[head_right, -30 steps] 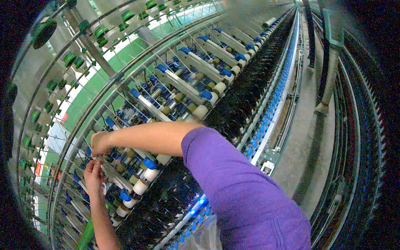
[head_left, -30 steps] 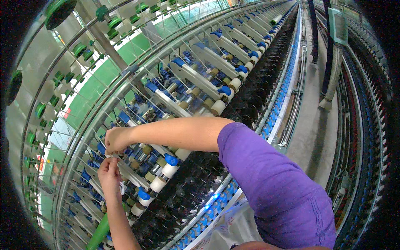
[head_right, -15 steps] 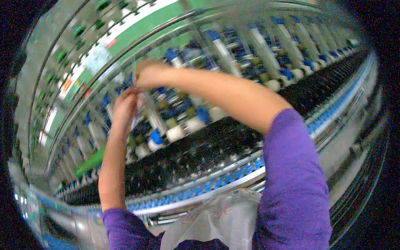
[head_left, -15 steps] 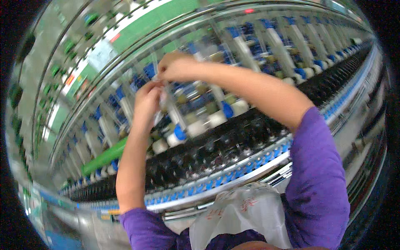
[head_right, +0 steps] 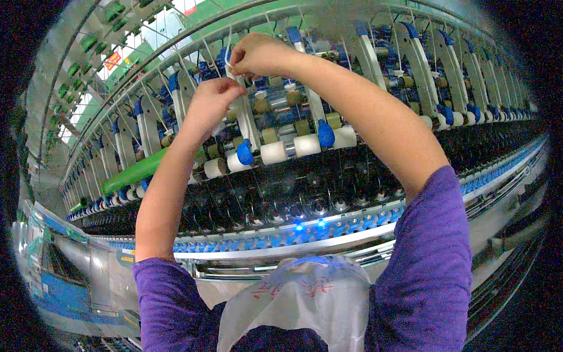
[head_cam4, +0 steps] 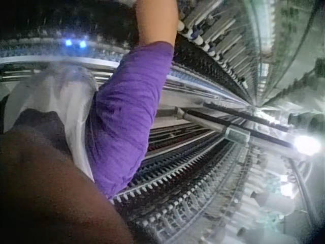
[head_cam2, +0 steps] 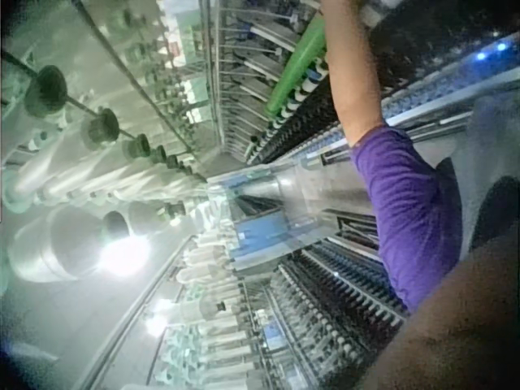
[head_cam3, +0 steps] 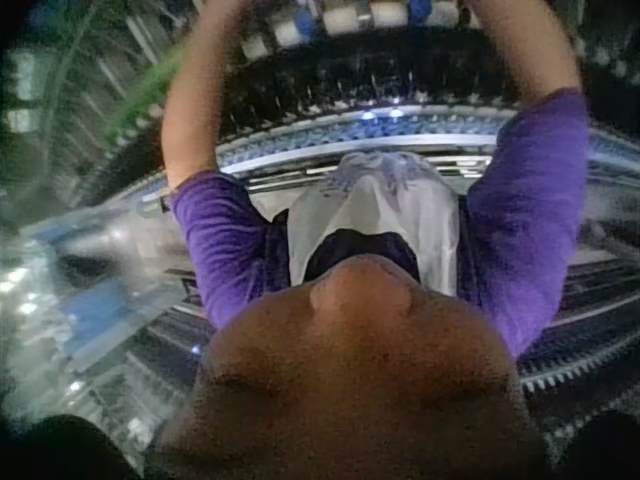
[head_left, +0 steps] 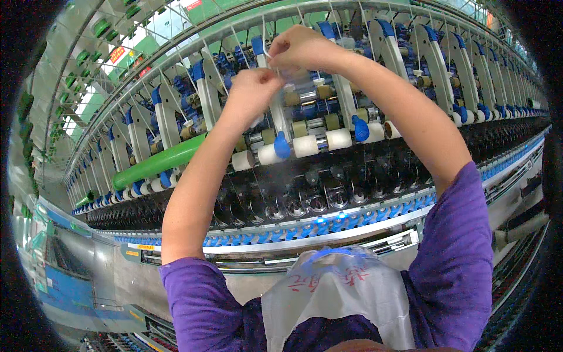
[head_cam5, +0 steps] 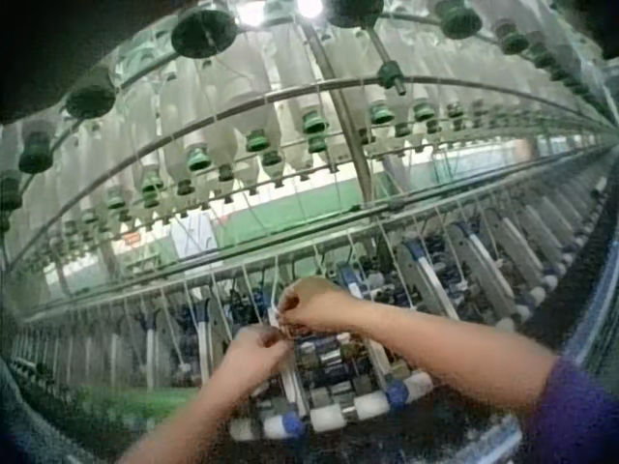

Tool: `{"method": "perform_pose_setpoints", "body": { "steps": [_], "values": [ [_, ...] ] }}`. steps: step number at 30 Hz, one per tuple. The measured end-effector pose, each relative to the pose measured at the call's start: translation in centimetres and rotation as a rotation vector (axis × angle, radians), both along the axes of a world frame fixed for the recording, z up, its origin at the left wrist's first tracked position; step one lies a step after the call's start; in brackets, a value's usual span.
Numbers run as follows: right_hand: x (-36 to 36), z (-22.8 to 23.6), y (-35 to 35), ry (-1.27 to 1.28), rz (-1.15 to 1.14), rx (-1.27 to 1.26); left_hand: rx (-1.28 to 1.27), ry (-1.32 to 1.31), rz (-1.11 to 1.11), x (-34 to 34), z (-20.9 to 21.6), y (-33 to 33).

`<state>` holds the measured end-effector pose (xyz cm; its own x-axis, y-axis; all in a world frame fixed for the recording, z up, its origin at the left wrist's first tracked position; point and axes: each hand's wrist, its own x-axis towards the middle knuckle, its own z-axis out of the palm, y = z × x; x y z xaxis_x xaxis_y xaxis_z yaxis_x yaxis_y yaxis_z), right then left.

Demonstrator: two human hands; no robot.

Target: The person walks to a textile machine and operates it by hand. They thread white yarn through guides, attach and remove green and white spools, and adjust components along the machine row. The person handles spools and yarn repeatedly while the machine runs.

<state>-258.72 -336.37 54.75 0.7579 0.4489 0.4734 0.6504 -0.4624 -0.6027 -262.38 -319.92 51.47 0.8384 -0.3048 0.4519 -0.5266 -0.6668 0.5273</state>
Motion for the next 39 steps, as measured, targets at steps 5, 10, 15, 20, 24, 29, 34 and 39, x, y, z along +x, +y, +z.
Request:
{"method": "perform_pose_setpoints", "body": {
  "steps": [5,10,15,20,24,29,34,39],
  "values": [
    [2.5,-1.1,-0.2,-0.367,-0.297,-0.092,0.684,-0.245,0.144,-0.7,-1.2,-1.6],
    [4.7,-0.4,-1.3,-0.534,-0.37,-0.122,1.039,-0.452,0.047,2.5,-0.6,-3.9],
    [4.6,1.2,-1.8,-0.525,-0.385,-0.121,1.266,-0.308,0.077,6.5,-0.7,-6.2],
    [3.0,2.5,-2.5,-0.306,-0.431,-0.25,1.346,-0.139,0.091,8.3,-0.5,-7.1],
    [2.1,2.6,-2.7,-0.368,-0.415,-0.213,1.254,-0.104,0.164,9.0,-0.4,-7.2],
    [1.8,2.5,-2.7,-0.423,-0.393,-0.225,1.314,-0.197,0.101,8.4,-0.4,-6.9],
    [2.9,2.3,-2.7,-0.325,-0.435,-0.314,1.212,-0.197,0.097,5.3,2.0,-6.5],
    [3.9,0.0,-2.1,-0.529,-0.395,-0.179,0.852,-0.295,0.026,-0.6,2.0,-2.6]
  ]
}}
